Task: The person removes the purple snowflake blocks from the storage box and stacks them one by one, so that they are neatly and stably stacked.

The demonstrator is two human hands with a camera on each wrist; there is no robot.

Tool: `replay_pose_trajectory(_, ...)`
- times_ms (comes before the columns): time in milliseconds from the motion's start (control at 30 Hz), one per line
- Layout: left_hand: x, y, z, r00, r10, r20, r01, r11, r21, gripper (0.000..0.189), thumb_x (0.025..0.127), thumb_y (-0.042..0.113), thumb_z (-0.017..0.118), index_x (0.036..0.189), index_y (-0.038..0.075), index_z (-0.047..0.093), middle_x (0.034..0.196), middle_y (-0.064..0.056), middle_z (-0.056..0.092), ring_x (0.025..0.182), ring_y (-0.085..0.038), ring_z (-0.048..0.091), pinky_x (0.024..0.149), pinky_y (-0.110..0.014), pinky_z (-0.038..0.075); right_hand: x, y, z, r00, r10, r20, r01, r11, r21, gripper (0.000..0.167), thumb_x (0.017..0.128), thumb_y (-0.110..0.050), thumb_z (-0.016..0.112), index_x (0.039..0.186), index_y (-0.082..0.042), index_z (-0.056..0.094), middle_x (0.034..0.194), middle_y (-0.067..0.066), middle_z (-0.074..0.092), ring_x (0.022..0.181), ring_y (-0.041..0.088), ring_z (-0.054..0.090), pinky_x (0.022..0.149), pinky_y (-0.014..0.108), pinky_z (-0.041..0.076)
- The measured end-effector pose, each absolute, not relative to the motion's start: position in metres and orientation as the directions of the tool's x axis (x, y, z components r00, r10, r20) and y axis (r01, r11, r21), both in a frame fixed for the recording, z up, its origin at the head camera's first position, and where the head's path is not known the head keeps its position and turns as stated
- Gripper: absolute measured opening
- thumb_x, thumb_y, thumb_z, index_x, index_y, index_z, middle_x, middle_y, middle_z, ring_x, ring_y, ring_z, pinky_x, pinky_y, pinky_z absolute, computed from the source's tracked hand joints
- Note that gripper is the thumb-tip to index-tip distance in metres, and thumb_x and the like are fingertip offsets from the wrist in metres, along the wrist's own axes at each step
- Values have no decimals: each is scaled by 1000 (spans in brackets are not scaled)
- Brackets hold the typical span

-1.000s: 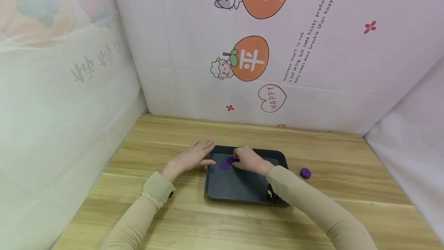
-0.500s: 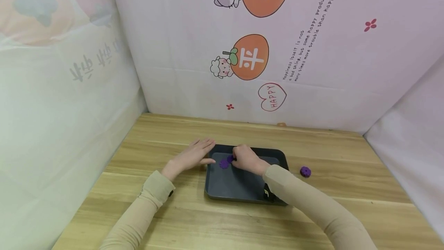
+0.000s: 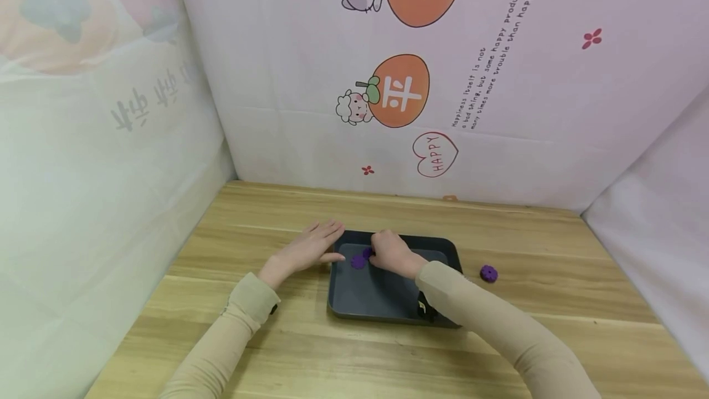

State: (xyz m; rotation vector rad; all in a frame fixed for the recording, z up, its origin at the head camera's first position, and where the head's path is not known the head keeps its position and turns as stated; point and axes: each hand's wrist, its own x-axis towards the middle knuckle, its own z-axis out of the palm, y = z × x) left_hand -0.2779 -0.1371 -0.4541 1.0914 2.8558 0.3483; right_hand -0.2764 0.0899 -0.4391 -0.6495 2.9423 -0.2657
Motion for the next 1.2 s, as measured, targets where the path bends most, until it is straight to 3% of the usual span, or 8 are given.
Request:
replay_pose_trajectory(267, -277, -137, -453, -748, 663, 31, 651, 724, 227, 75, 99, 50, 50, 155, 3, 30, 163, -15, 29, 153, -32, 24, 128, -52, 19, -276, 90, -439, -904, -424, -62, -404, 891, -207, 34, 85, -9, 75, 62, -7, 50, 59, 2, 45, 51, 12, 41, 46, 23, 33)
replay_pose_trajectory(600, -277, -136, -455, -754, 656, 15, 641, 732, 232, 77, 99, 53, 48, 156, 5, 28, 164, -14, 27, 154, -30, 22, 128, -51, 18, -279, 93, -442, -908, -412, -78, -383, 890, -248, 45, 82, -9, 78, 56, -12, 41, 52, -4, 35, 48, 9, 33, 46, 22, 27)
replay_pose_trajectory(1133, -277, -137, -455, -757, 654, 15, 637, 732, 242, 76, 100, 52, 49, 156, 5, 28, 164, -14, 26, 154, -30, 21, 128, -51, 17, -281, 99, -442, -898, -438, -47, -403, 860, -313, 37, 81, -7, 79, 53, -8, 54, 45, -8, 36, 44, 6, 31, 41, 18, 26)
replay_pose_trajectory(1200, -278, -137, -455, -758, 652, 13, 635, 733, 243, 77, 100, 53, 48, 156, 6, 27, 164, -13, 25, 155, -29, 20, 128, -51, 17, -280, 100, -441, -898, -438, -47, -402, 858, -320, 32, 81, -8, 79, 56, -7, 59, 46, -7, 42, 44, 6, 34, 42, 18, 28)
